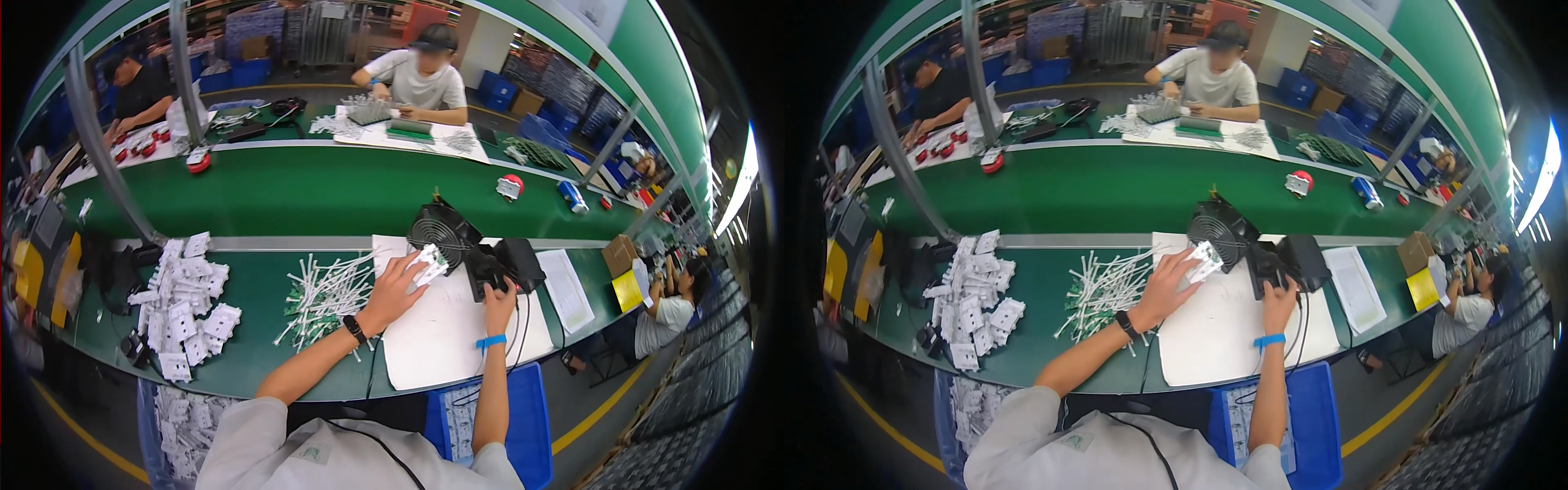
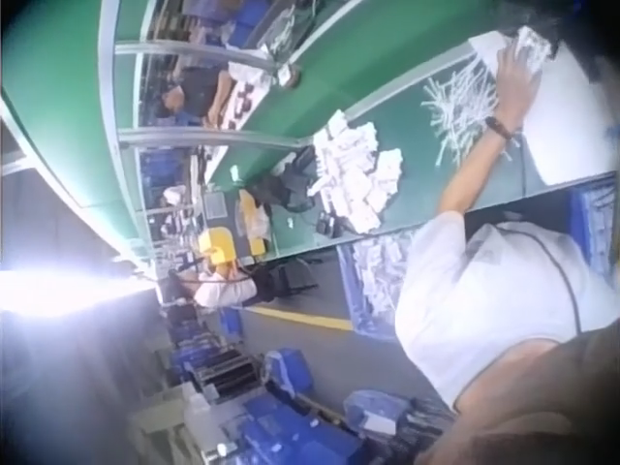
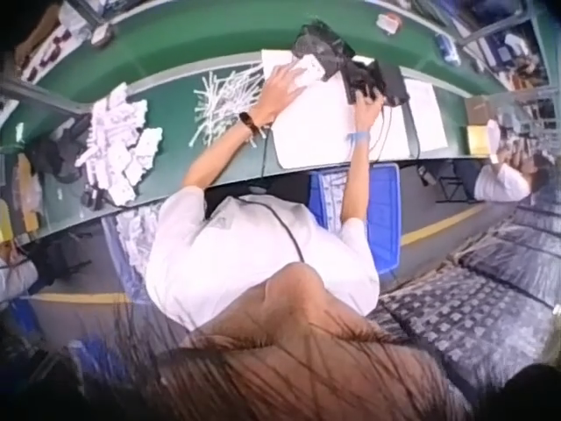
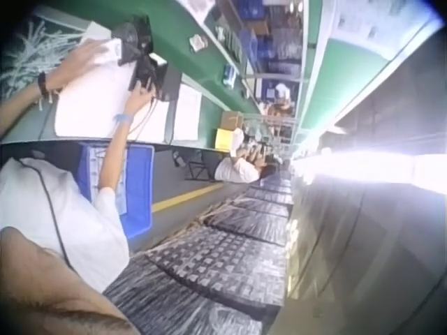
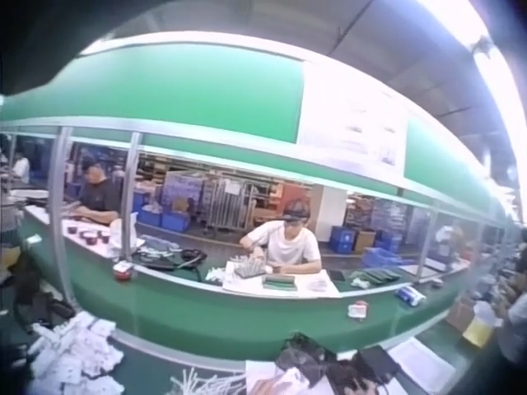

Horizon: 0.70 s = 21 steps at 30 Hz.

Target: Soldering wires and components onto white plastic lighting fixture parts at an assembly line station.

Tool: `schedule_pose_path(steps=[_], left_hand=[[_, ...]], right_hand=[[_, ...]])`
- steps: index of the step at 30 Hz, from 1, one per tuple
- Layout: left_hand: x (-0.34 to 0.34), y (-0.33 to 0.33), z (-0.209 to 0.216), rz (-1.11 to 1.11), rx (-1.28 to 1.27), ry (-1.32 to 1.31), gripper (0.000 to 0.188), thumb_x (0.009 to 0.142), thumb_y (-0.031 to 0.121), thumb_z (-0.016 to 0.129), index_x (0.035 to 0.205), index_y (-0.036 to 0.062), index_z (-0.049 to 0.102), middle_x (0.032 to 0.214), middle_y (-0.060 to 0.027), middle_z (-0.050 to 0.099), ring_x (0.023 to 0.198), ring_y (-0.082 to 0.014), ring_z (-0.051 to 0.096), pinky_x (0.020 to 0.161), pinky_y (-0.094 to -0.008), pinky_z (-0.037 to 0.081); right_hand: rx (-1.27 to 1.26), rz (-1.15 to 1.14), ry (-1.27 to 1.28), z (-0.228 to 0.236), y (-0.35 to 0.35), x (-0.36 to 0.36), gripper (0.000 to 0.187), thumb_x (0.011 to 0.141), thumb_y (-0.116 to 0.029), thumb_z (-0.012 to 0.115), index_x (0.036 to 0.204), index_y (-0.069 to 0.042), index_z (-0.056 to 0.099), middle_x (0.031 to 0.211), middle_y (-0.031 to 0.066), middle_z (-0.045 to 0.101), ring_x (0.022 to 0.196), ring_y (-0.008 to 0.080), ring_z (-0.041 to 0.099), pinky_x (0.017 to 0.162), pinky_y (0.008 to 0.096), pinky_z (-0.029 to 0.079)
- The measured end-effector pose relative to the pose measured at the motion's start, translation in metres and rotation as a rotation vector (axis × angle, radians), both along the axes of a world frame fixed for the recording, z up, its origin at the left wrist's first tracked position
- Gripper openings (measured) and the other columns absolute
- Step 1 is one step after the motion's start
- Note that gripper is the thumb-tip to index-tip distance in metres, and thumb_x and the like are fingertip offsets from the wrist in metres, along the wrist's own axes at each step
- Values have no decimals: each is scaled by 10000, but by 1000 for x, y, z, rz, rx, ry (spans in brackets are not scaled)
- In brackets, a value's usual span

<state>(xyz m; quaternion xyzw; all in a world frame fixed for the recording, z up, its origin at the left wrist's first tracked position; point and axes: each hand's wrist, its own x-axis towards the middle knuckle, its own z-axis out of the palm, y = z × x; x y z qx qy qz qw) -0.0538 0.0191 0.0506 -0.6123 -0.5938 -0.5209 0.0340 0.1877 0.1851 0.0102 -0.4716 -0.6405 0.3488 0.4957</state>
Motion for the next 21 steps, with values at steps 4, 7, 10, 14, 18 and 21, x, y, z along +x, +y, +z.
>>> schedule_pose_path(steps=[4,7,10,14,18,21], left_hand=[[-21,-15,46,62,-94,-24,495,828,139,777,1260,37,558,1256,-188,626,1158,-401,554,981,-468,486],[-61,-23,56,168,-254,49,400,753,68,750,1096,-4,556,1041,-216,658,1042,-430,589,879,-511,498],[-130,-8,34,407,-453,194,402,712,134,757,1037,-35,593,877,-229,687,877,-431,662,780,-537,549],[-236,-3,30,621,-532,39,706,832,299,767,1382,-22,463,1259,-340,616,1147,-465,640,910,-511,570],[-276,-21,-7,1066,-523,126,987,933,579,630,1646,100,143,1626,-305,260,1398,-570,366,1069,-753,317],[-297,-78,18,953,-909,191,929,900,664,616,1565,65,367,1506,-268,498,1346,-497,496,1111,-736,273]], right_hand=[[-91,36,60,-14,-37,13,423,937,-83,721,1300,-1,521,580,1,543,524,77,472,496,263,343],[-136,104,50,-19,-63,23,167,975,-85,673,1099,-25,578,574,-29,508,507,50,411,470,261,284],[-89,101,79,-27,-72,29,77,1012,-98,627,1032,-28,602,569,-47,490,501,33,383,461,256,257],[-66,122,58,-23,-75,18,104,1037,-135,606,1041,-30,600,559,-42,481,499,34,377,461,257,246],[-82,128,48,-30,-77,26,122,1045,-150,598,1050,-29,600,562,-21,493,500,47,389,463,261,254],[-82,143,39,-35,-76,31,121,1040,-141,600,1046,-20,603,568,-16,501,505,48,397,473,256,267]])
